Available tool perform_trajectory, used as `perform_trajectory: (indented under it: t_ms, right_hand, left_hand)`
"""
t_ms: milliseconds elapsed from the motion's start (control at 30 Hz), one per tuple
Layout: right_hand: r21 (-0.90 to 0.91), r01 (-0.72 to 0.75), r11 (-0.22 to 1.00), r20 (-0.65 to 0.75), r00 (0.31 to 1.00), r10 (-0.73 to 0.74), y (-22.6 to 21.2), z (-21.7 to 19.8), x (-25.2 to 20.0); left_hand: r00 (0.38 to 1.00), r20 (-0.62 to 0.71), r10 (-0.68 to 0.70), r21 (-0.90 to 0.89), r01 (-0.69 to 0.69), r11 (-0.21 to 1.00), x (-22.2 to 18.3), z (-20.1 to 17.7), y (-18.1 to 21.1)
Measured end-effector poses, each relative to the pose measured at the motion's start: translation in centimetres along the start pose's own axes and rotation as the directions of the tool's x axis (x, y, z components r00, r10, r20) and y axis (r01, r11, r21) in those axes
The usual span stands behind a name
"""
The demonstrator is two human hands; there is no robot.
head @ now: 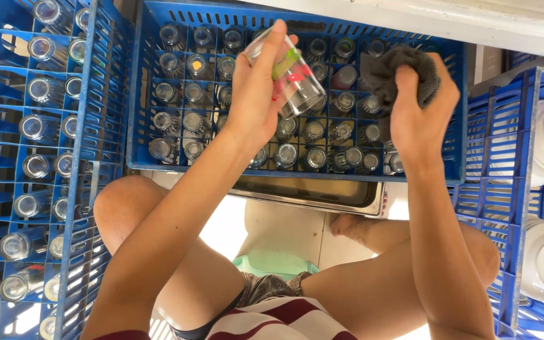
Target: Cleaning small glasses by wiping them with a cloth and transferring them from a storage crate to a metal tray.
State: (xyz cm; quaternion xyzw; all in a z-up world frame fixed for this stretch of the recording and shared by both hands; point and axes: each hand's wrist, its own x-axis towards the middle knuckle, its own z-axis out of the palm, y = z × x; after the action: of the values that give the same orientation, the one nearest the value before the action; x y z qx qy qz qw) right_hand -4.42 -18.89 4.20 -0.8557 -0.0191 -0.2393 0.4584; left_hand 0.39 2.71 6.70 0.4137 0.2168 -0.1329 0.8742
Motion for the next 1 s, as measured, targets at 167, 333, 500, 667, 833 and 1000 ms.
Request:
perform_trajectory:
  t_ms: [167, 333, 500, 667, 833, 1000]
  right_hand:
    - [-0.104, 0.379, 0.920, 0.038, 0.926, -0.377, -0.9, -1.0, 0.9]
    - [-0.089, 0.301, 0.949, 0.081, 0.952, -0.294, -0.1, -0.2, 0.6]
    - [-0.014, 0.113, 0.994, 0.409, 0.907, -0.097, -2.0, 1.1, 0.5]
    - [-0.012, 0.227, 0.974, 0.483, 0.854, -0.194, -3.0, 2.6, -0.4]
    - [0.008, 0.198, 0.980, 0.496, 0.850, -0.176, -3.0, 2.6, -0.4]
    - [-0.079, 0.180, 0.981, 0.486, 0.866, -0.119, -1.6, 2.1, -0.1]
  left_hand:
    - [1.000, 0.024, 0.016, -0.097, -0.014, 0.995, 0.8, -1.2, 0.2]
    - [0.998, 0.043, -0.054, 0.017, 0.054, 0.998, 0.8, -2.0, 0.4]
    - [0.993, 0.118, -0.032, 0.248, 0.002, 0.969, 0.3, -1.1, 0.1]
    - [0.952, 0.308, -0.001, 0.394, -0.127, 0.910, 0.8, -2.2, -2.6]
    - [0.808, 0.583, 0.084, 0.294, -0.307, 0.905, 2.0, -3.6, -4.4]
    - [0.791, 0.600, 0.121, 0.418, -0.439, 0.795, 2.6, -3.2, -6.1]
